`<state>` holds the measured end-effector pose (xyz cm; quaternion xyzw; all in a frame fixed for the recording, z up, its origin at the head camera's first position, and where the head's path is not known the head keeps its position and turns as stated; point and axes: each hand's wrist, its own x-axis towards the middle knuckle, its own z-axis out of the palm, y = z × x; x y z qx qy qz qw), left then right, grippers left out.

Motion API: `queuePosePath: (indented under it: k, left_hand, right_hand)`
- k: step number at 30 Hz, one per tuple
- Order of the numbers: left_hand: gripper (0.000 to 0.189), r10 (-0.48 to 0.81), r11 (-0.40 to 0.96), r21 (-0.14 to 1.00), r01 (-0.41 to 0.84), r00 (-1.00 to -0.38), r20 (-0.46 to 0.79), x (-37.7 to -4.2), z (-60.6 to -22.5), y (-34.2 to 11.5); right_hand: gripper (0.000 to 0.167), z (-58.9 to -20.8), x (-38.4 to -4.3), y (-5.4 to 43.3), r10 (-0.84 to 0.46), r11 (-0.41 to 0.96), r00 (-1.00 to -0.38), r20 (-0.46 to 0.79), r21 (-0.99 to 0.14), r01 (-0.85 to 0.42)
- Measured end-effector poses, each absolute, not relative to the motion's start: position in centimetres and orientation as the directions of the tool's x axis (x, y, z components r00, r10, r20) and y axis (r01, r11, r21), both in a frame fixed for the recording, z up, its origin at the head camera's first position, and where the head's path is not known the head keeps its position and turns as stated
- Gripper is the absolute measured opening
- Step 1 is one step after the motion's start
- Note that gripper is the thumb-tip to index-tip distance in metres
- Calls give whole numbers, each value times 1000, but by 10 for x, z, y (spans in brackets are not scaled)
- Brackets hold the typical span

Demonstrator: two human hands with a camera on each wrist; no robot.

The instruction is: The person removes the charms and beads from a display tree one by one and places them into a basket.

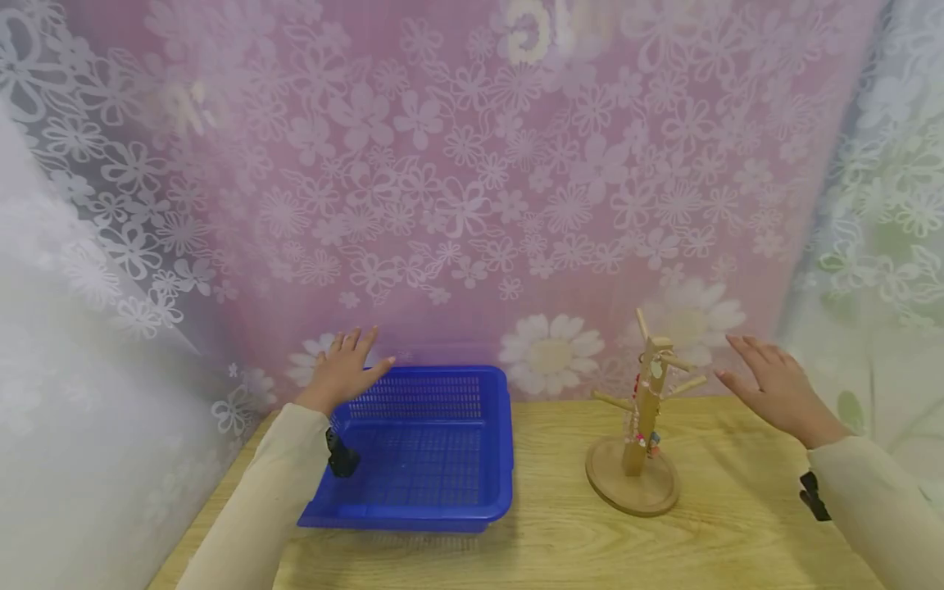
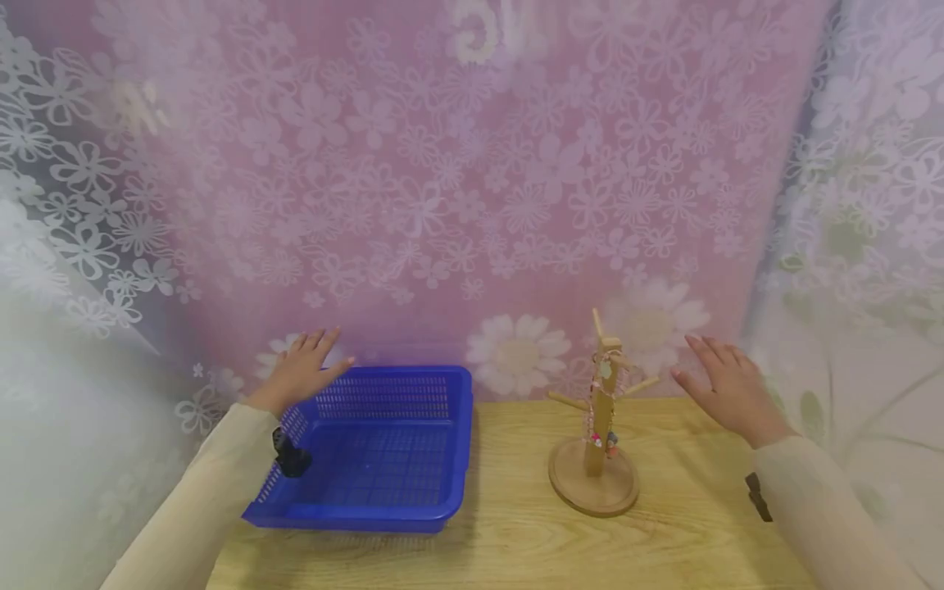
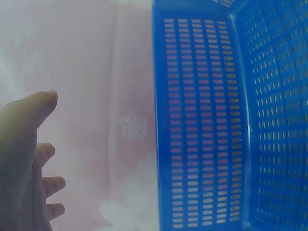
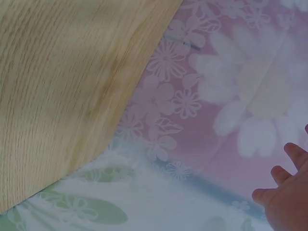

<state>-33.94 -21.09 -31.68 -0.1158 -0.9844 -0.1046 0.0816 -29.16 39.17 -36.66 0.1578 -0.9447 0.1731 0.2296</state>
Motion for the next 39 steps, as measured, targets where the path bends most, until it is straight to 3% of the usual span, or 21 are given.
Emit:
queuePosePath:
  k: [9, 15, 39]
  left_hand:
    - [73, 248, 939, 185, 290, -944, 220, -333, -314, -192]
    - [73, 272, 910, 248, 332, -930, 247, -328, -318, -180]
    - [67, 378, 742, 443, 503, -860, 342, -289, -334, -111]
  right_hand:
    - [60, -370, -281, 383, -226, 795, -822, 522, -390, -465]
    - [55, -373, -272, 373, -217, 717, -815, 537, -478, -506]
    - [47, -390, -249, 333, -77, 585, -858, 508, -673, -452]
